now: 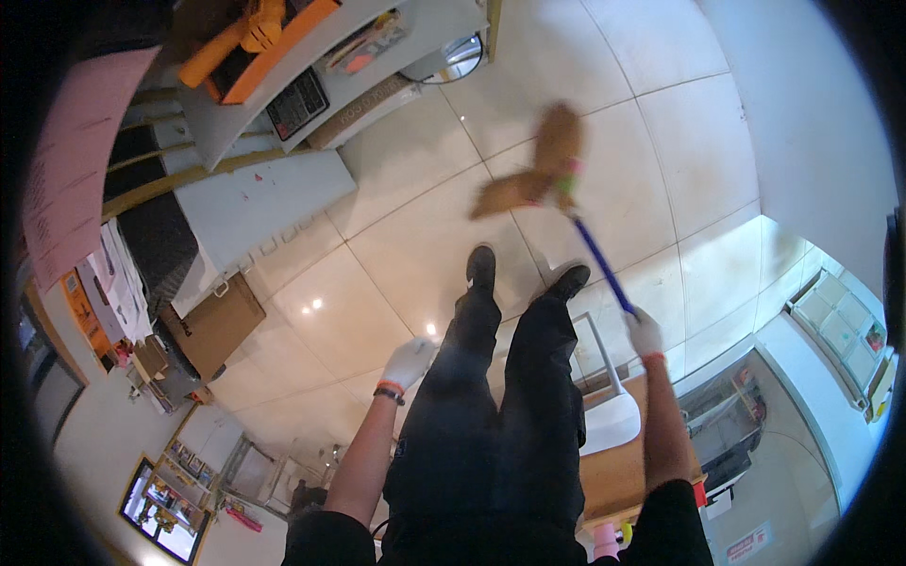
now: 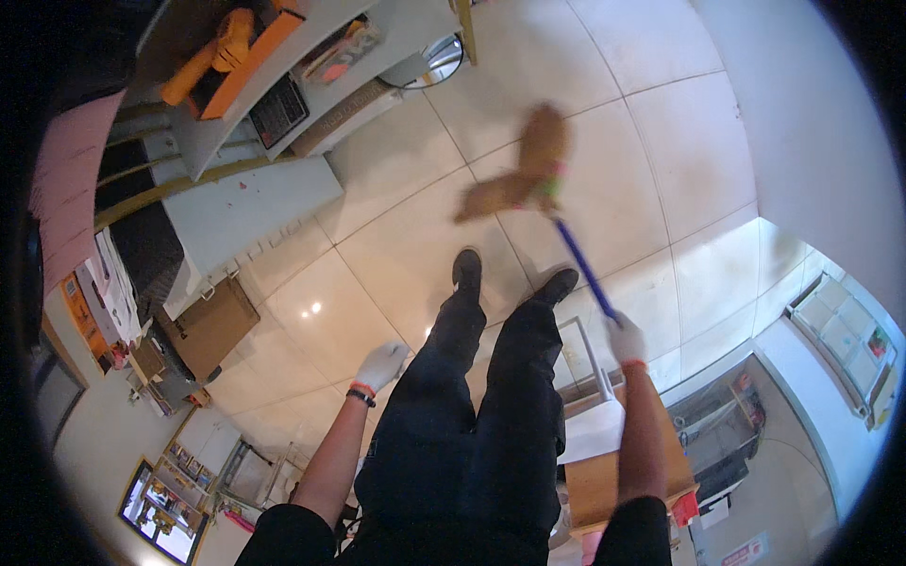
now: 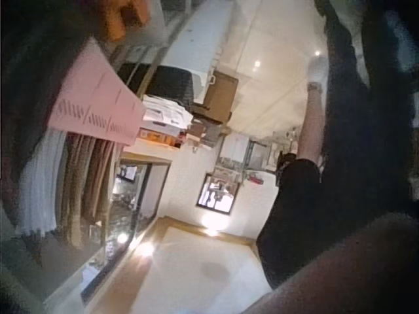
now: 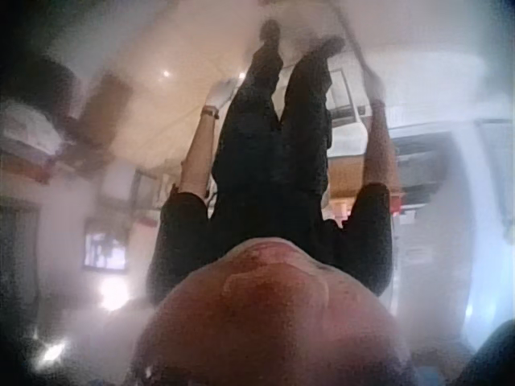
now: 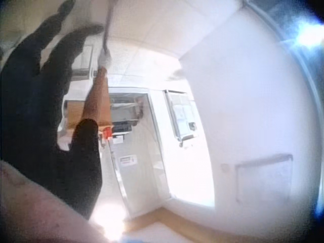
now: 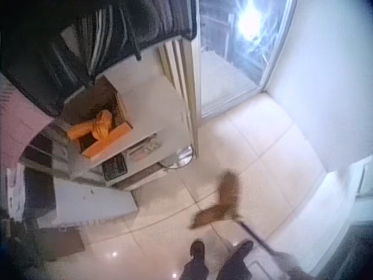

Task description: The person sweeps a tiled floor with a long-handled broom, moving debris toward a central area. The person also briefly lifts and repositions a welcome mat to sweep underneath it.

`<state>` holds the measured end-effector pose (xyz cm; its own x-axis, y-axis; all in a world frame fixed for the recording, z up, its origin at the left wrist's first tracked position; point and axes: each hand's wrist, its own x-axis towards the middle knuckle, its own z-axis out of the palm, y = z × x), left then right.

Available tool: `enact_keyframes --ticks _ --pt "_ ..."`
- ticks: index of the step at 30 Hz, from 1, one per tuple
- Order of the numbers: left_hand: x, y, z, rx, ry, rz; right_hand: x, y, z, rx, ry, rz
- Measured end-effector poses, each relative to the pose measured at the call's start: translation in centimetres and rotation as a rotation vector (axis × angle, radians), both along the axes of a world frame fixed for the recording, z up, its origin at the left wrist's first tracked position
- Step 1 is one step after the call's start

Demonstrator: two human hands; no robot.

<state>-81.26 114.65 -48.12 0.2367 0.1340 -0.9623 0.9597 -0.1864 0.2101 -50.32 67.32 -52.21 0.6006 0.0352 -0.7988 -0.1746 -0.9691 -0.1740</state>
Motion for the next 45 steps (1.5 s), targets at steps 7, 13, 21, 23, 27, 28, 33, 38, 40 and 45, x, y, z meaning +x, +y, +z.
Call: enact_keyframes --ticks 7,13,21,23,27,28,33,38,40,45 --pt "-4.1 -1.6 0.6 0.044 0.035 -0.308 12.2 -13.8 15.7 -0.349 -0.175 0.213" --pt "1.0 -3.3 2.5 0.068 -0.001 -0.399 8.3 -0.7 21.4 0.071 0.148 0.132" --pt "16.9 -22.2 9.3 0.121 0.037 -0.761 11.5 -11.1 3.1 0.142 0.086 0.283" --pt "21.7 -29.7 11.4 0.082 -0.005 -0.837 11.5 -24.1 -0.1 0.066 0.069 0.17" --pt "31.6 -39.7 13.7 -0.045 0.182 -0.665 19.0 -50.4 3.9 -0.177 -0.022 -0.165" --pt "34.9 -41.0 14.8 -0.025 0.167 -0.643 23.6 -52.7 6.2 -0.195 -0.175 -0.219" --pt "46.1 -50.1 16.9 -0.133 0.063 -0.727 29.4 -70.8 13.0 -0.383 -0.122 -0.541" --pt "57.5 -44.0 20.5 0.061 -0.055 -0.728 9.4 -62.7 15.9 -0.138 -0.322 -0.909" --pt "60.1 -42.4 19.2 0.081 -0.031 -1.021 -2.2 -54.2 20.5 0.031 -0.194 -1.173" --pt "74.6 -35.1 14.5 -0.085 -0.176 -1.762 -6.8 -28.2 28.6 0.106 0.332 -1.677"
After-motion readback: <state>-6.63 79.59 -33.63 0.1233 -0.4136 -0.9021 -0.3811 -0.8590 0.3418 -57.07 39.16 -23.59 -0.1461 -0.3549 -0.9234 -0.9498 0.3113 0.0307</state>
